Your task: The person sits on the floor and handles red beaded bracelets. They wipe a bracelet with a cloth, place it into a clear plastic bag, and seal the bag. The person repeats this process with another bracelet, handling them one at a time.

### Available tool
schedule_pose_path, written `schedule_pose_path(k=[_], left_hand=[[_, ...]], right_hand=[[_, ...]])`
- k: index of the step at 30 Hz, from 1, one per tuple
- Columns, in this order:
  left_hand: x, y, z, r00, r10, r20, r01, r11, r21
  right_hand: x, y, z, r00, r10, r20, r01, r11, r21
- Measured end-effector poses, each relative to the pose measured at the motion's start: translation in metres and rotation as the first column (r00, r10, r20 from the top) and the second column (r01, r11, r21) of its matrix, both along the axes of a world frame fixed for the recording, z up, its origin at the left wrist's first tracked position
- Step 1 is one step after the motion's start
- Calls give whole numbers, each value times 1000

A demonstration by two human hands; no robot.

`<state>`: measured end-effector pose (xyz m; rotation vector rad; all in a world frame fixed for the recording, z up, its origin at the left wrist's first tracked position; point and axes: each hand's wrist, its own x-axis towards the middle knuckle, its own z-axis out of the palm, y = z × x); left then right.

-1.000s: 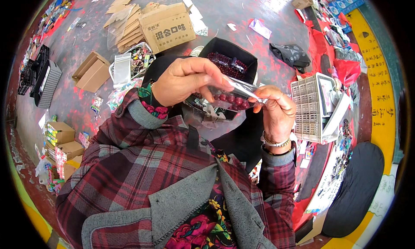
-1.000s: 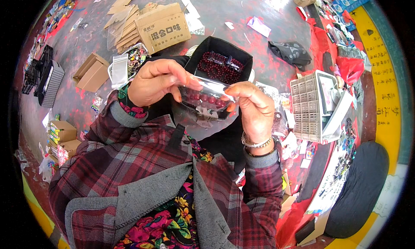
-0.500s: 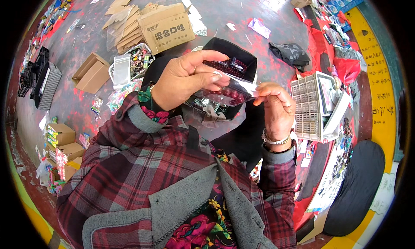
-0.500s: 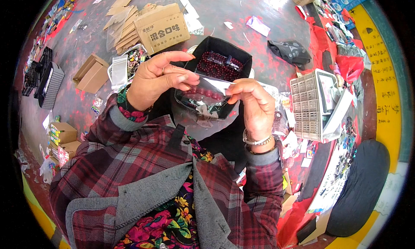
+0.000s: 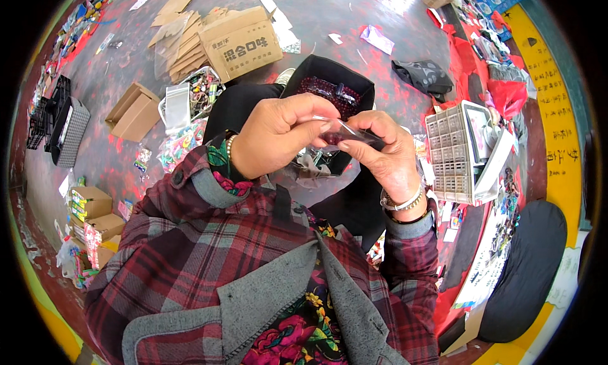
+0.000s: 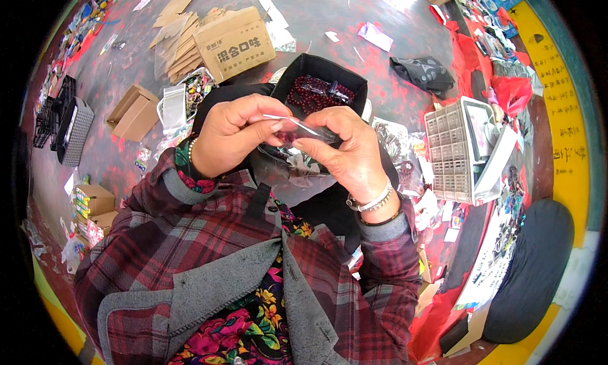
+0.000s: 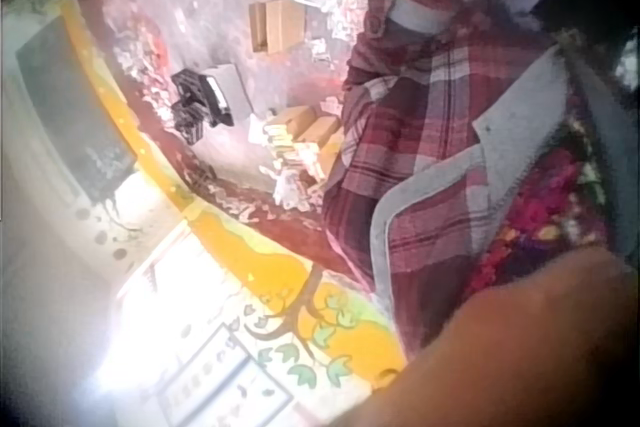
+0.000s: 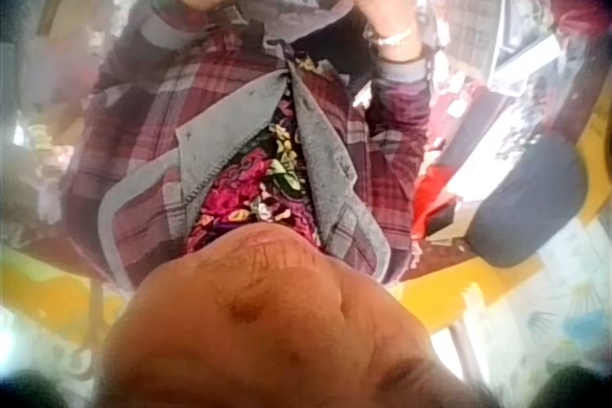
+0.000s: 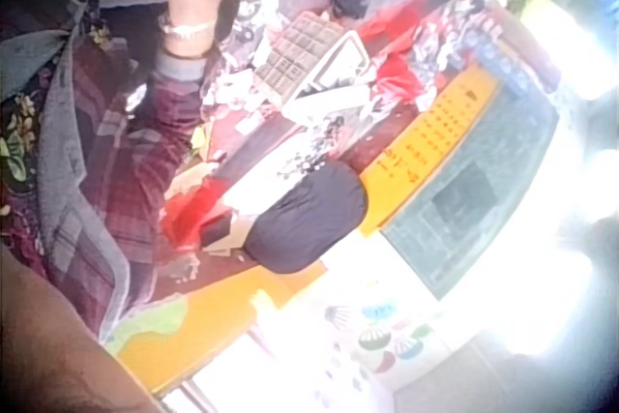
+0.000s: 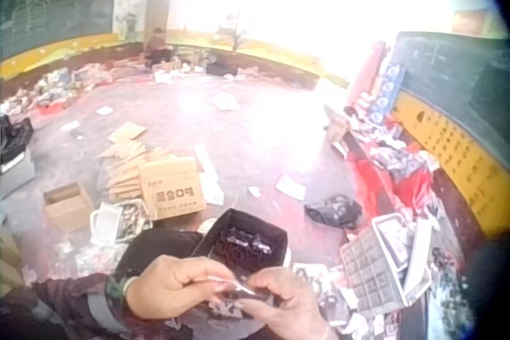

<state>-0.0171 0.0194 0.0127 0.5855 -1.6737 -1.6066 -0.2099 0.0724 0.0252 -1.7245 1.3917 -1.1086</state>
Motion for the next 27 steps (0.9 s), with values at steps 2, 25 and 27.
schedule_pose_path(k=[2, 25, 27], left_hand=[[0, 1, 1, 999, -22, 28, 23, 999, -32], [10, -10, 4, 986, -40, -163, 77, 972, 222], [11, -10, 2, 985, -43, -164, 80, 971, 225]], right_hand=[[-1, -2, -1, 1000, 16, 24, -16, 1000, -3], [-21, 12, 6, 950, -39, 311, -17, 984, 176], [-22, 12, 7, 952, -43, 303, -23, 978, 208]])
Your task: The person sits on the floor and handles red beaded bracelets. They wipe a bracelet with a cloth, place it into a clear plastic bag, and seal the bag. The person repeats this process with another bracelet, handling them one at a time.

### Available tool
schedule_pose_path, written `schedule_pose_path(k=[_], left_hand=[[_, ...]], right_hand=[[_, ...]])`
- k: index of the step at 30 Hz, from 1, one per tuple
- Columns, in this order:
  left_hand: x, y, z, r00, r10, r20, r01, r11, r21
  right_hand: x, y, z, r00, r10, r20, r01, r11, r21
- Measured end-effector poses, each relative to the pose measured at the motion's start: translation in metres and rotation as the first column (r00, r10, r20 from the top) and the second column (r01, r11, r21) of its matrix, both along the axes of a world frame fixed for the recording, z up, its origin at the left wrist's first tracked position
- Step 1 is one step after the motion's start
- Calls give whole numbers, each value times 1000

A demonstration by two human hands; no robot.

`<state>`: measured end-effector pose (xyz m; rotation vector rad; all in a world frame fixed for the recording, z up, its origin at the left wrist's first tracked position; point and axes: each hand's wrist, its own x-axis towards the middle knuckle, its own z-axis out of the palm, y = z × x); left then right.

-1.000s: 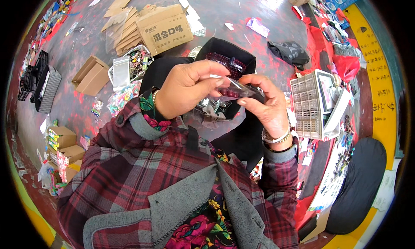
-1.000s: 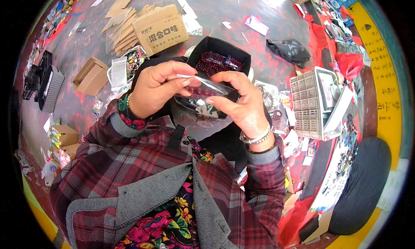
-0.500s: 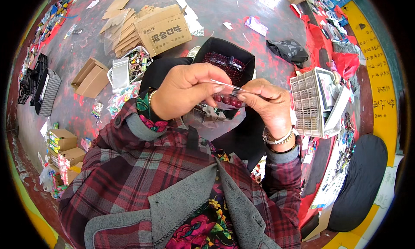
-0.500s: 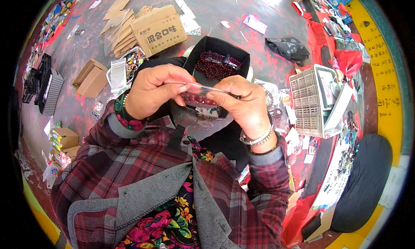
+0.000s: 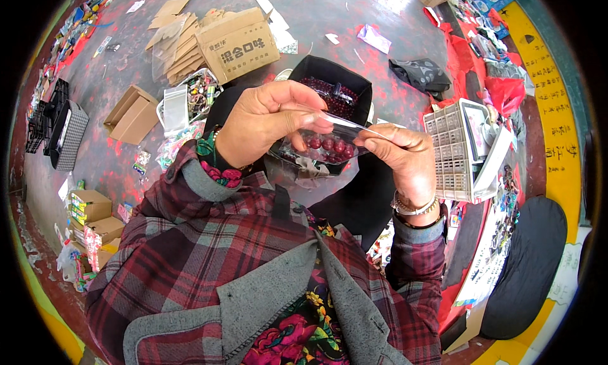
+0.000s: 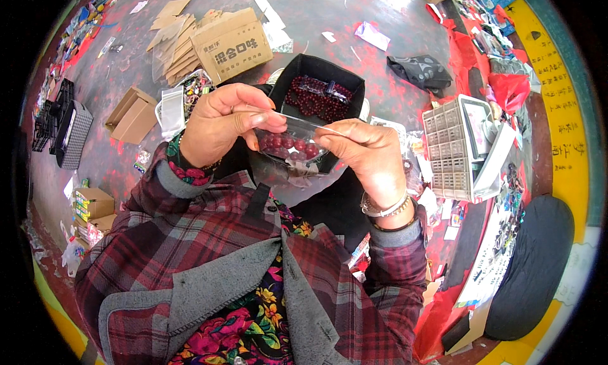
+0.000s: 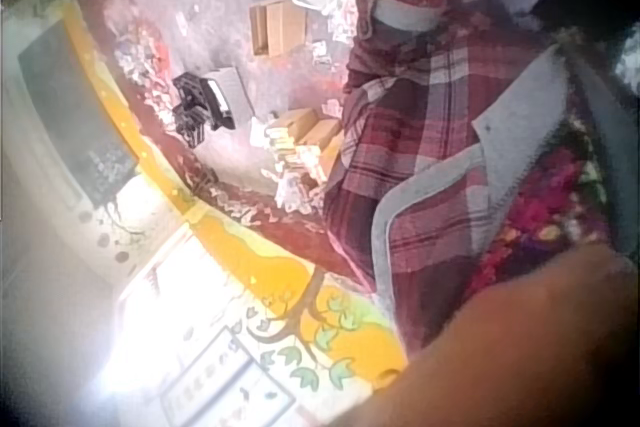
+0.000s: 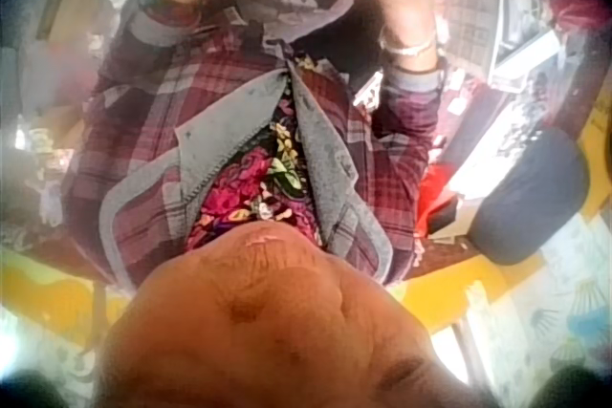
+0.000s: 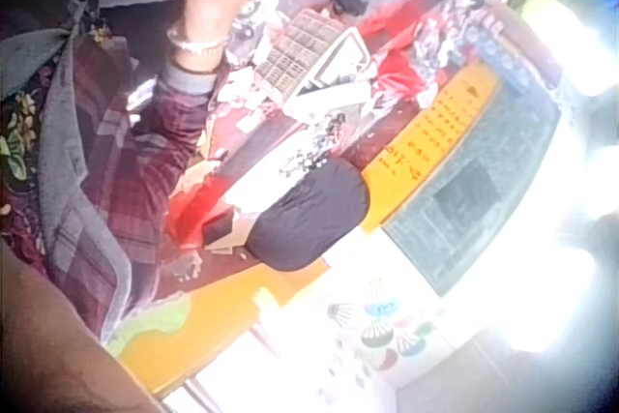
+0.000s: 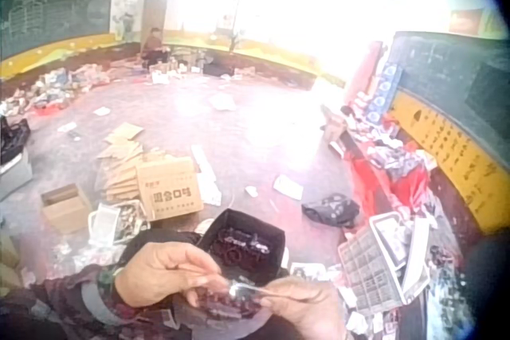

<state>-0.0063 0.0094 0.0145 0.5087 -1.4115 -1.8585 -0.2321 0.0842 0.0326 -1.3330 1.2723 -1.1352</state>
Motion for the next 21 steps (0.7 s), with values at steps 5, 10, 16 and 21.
schedule_pose_path(k=[5, 10, 16, 21], left_hand=[[3, -8, -6, 995, 86, -40, -83, 993, 85], [3, -7, -5, 995, 91, -48, -87, 993, 85], [-1, -3, -6, 999, 35, -24, -32, 995, 99], [5, -10, -11, 998, 25, 54, -17, 990, -137]], right_hand=[[-15, -2, -6, 963, -31, 267, 22, 999, 36], [-4, -4, -10, 965, -4, 263, 18, 998, -52], [10, -6, -14, 983, -125, 137, 145, 978, -150], [10, -8, -16, 960, -193, -203, 71, 868, -491]])
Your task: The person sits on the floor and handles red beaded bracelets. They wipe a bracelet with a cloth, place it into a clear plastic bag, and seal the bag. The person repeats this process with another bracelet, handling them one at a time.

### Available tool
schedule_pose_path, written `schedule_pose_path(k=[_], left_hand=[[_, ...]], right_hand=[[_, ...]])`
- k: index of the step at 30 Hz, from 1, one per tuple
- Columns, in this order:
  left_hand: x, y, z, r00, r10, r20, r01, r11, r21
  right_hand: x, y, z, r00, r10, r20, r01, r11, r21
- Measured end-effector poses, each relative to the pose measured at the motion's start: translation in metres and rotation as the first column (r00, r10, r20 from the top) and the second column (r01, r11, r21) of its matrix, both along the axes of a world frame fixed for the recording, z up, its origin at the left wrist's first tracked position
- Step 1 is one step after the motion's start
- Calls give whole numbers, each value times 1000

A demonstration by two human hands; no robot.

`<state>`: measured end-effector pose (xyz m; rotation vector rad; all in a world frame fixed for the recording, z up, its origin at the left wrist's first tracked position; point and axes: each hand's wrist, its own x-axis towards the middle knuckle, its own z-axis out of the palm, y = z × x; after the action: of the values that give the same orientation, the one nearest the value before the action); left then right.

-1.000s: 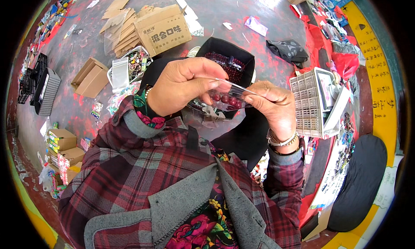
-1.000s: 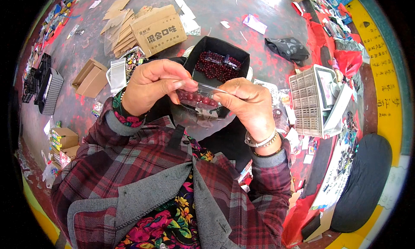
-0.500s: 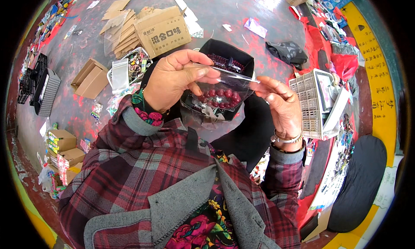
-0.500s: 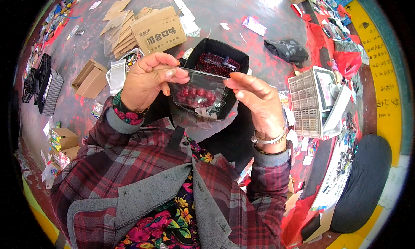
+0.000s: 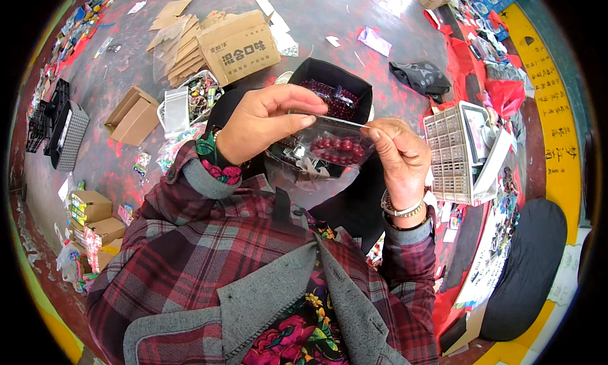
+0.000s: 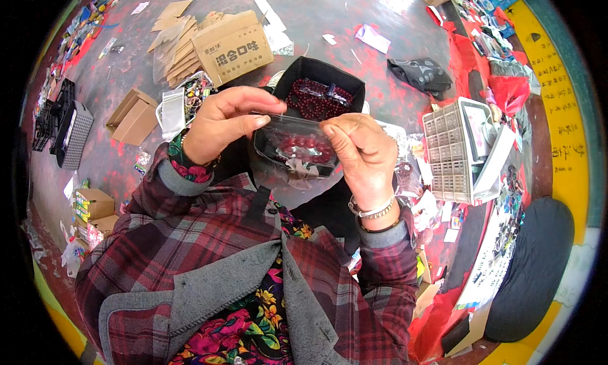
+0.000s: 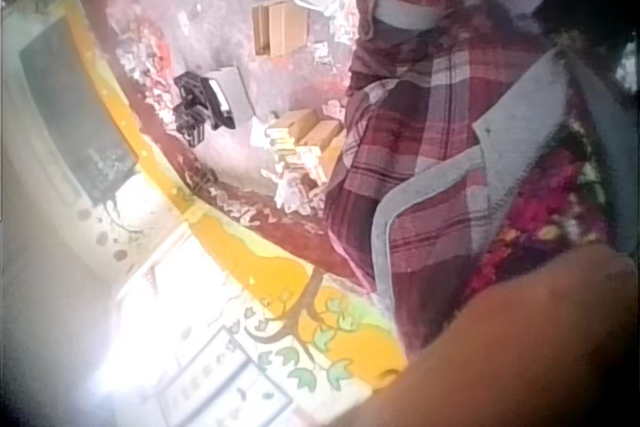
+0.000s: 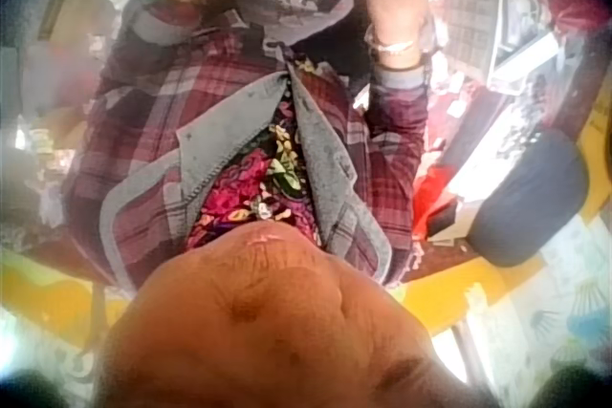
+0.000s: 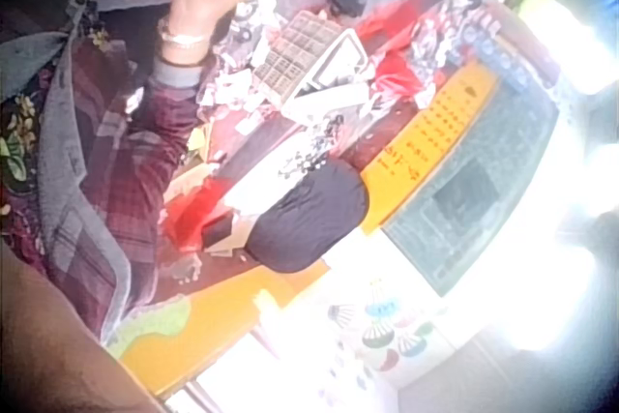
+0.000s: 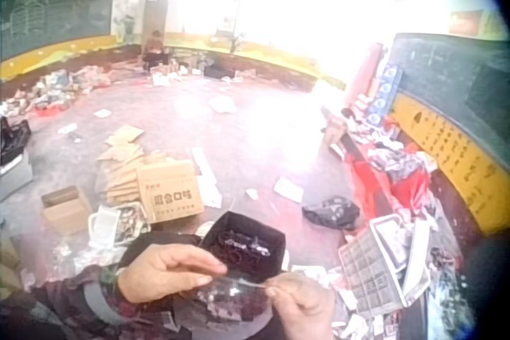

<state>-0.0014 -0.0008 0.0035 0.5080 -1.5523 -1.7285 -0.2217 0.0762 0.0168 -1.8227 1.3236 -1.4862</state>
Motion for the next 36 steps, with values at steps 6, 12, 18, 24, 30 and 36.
schedule_pose_path(k=[6, 12, 18, 24, 30, 36], left_hand=[[-23, -3, 12, 914, 332, 235, 31, 520, -853], [-30, 1, 5, 903, 322, 284, 153, 377, -914], [-19, -2, 4, 915, 222, 338, 208, 461, -863], [5, -14, 12, 922, 152, 356, 216, 561, -799], [17, -24, 24, 956, -26, 293, 178, 844, -505], [7, -29, -22, 937, -280, -210, 316, 934, 164]], right_hand=[[6, -2, -2, 901, -96, -423, 26, 985, -169], [13, 1, 0, 847, -103, -521, -18, 975, -223], [6, 11, -2, 892, -80, -445, -6, 982, -188], [0, 23, -4, 985, -12, -172, 0, 997, -73], [7, 32, 4, 971, -43, 235, 21, 995, 94], [3, 19, 19, 874, -81, 480, -27, 976, 214]])
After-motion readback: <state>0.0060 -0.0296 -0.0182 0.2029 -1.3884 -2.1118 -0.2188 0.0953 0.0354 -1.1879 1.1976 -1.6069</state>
